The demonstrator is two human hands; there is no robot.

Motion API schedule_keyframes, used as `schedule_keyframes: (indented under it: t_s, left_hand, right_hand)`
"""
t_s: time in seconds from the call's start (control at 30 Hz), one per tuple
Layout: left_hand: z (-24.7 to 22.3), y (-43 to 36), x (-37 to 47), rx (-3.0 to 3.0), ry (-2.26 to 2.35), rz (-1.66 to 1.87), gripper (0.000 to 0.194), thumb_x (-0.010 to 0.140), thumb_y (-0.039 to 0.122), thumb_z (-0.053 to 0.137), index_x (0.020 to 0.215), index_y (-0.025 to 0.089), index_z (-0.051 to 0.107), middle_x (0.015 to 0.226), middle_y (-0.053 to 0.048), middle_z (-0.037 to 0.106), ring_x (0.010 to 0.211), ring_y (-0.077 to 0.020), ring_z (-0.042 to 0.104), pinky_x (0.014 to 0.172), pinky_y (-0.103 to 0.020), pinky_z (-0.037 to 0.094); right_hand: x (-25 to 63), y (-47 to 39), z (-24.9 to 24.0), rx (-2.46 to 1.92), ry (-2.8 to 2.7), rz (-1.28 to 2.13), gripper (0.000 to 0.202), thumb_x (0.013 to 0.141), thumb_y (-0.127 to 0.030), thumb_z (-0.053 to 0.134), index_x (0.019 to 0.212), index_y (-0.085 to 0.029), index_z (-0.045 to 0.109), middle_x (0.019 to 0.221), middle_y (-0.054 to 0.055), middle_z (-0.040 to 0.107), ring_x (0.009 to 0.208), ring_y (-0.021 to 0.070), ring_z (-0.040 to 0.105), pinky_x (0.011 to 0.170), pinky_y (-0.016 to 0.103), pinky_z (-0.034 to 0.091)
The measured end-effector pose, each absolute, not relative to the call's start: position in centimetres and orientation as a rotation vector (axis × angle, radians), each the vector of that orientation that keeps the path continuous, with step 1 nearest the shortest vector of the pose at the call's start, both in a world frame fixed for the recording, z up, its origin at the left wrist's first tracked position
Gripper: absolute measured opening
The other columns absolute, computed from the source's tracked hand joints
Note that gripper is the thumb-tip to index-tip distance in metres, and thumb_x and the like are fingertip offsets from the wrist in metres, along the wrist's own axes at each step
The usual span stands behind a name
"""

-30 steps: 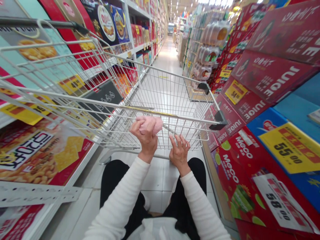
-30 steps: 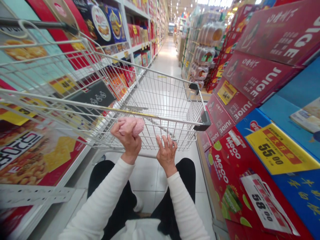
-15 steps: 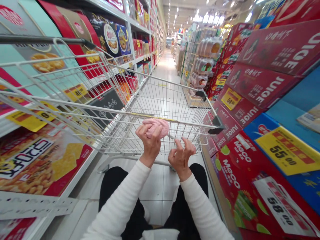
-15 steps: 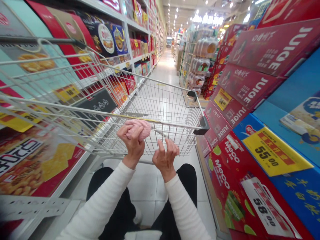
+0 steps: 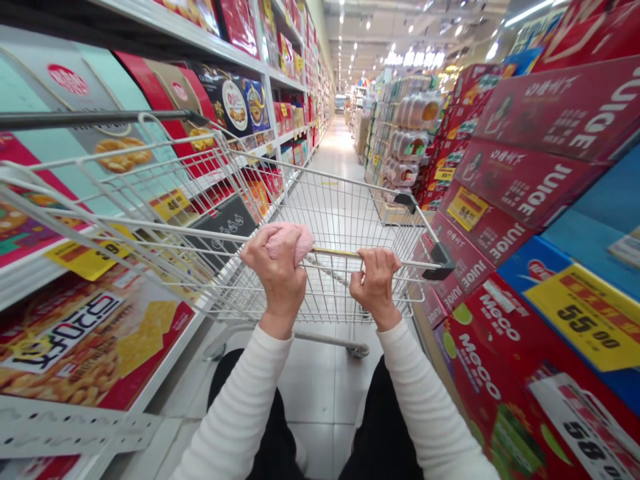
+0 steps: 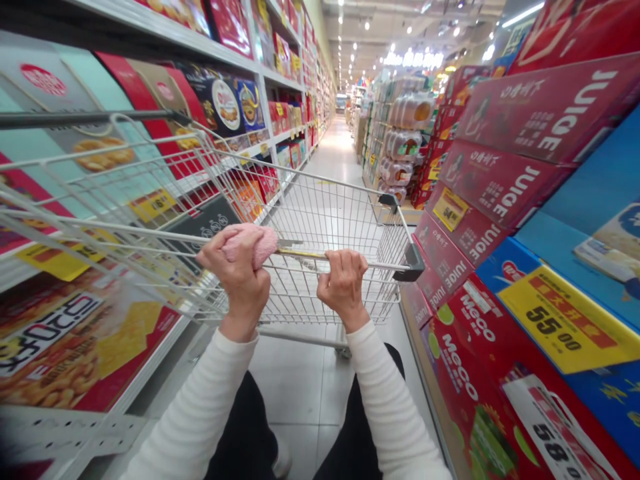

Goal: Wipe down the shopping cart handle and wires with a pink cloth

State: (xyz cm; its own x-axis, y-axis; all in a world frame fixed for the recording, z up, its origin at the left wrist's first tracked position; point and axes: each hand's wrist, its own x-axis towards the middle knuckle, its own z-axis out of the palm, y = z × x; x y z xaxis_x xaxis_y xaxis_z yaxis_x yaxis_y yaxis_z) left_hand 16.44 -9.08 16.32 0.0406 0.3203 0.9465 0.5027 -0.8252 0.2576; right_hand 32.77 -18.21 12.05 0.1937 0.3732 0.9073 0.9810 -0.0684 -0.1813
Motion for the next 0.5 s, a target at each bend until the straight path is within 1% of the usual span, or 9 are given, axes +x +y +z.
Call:
schedule_keyframes:
  t_s: [0.17,0.3,0.4,0.5]
  left_hand:
    - [17.2,-7.1,13.6,-2.082,-1.039,-1.944,0.067,0.066,-0.004,0.050,0.123,0.027,0.069,0.132,-0.010,0.051,0.127,-0.0319,0.046,0.112,-0.052,0.036]
    - [17.1,-8.3,15.1,-2.203,-1.004,-1.908,0.067,0.067,-0.006,0.049,0.121,0.028,0.069,0.126,-0.009,0.054,0.126,-0.0305,0.047,0.110,-0.051,0.039]
    - [16.6,-10.2,17.9,-2.348,-0.855,-1.818,0.066,0.068,-0.008,0.048,0.119,0.028,0.069,0.125,-0.009,0.055,0.125,-0.0287,0.047,0.108,-0.048,0.042]
    - [16.2,-10.9,18.9,-2.415,-0.753,-1.774,0.066,0.071,-0.009,0.047,0.120,0.029,0.069,0.127,-0.008,0.056,0.126,-0.0273,0.046,0.108,-0.047,0.044]
  right_hand:
    - [34.4,-18.4,11.8,-1.580,-1.359,-0.834,0.035,0.072,-0.013,0.047,0.105,-0.021,0.057,0.089,0.004,0.054,0.093,0.0247,0.051,0.093,0.042,0.038]
    - [33.7,-17.9,12.3,-1.604,-1.271,-0.827,0.031,0.073,-0.017,0.046,0.102,-0.022,0.055,0.090,0.004,0.054,0.094,0.0265,0.051,0.096,0.046,0.037]
    - [32.3,-17.4,12.8,-1.588,-1.328,-0.805,0.036,0.075,-0.019,0.045,0.110,-0.020,0.055,0.099,0.008,0.058,0.099,0.0276,0.051,0.101,0.048,0.038]
    - [31.8,-17.2,13.0,-1.579,-1.417,-0.790,0.044,0.076,-0.018,0.043,0.119,-0.019,0.055,0.107,0.010,0.061,0.104,0.0273,0.052,0.102,0.046,0.040]
